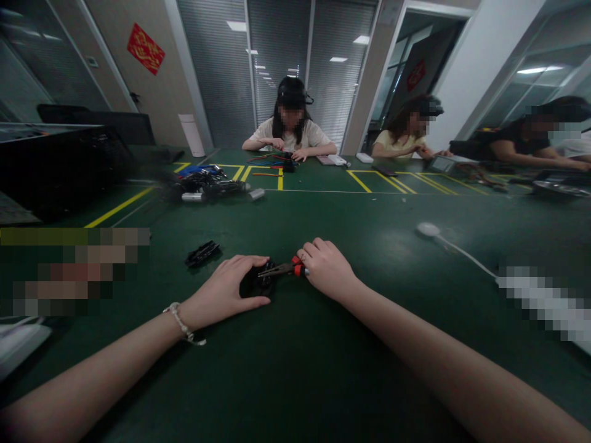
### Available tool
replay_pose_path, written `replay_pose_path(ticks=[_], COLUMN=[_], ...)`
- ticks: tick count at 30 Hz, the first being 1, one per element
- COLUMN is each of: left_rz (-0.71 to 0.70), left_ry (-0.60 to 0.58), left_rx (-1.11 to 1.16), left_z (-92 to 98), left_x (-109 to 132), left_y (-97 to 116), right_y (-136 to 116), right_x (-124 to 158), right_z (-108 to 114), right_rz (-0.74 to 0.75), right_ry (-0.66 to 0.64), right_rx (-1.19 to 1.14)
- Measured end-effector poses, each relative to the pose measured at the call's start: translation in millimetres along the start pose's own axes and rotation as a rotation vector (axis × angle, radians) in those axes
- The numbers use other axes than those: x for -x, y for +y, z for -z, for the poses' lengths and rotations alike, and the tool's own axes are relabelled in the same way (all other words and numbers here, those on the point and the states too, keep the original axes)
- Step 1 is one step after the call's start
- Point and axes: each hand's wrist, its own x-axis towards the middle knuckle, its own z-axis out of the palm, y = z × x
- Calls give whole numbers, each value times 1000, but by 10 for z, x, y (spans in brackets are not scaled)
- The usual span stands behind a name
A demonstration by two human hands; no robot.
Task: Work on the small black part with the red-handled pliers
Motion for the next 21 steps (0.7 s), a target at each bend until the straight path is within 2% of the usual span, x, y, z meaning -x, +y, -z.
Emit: replay_pose_path(ticks=[21], left_rz=[9], left_ry=[24], left_rx=[-7], left_z=[-35], left_x=[-3], left_y=[-22], right_y=[-27], right_x=[-10], right_z=[6], right_rz=[-10], right_ry=[-21], right_rx=[-8])
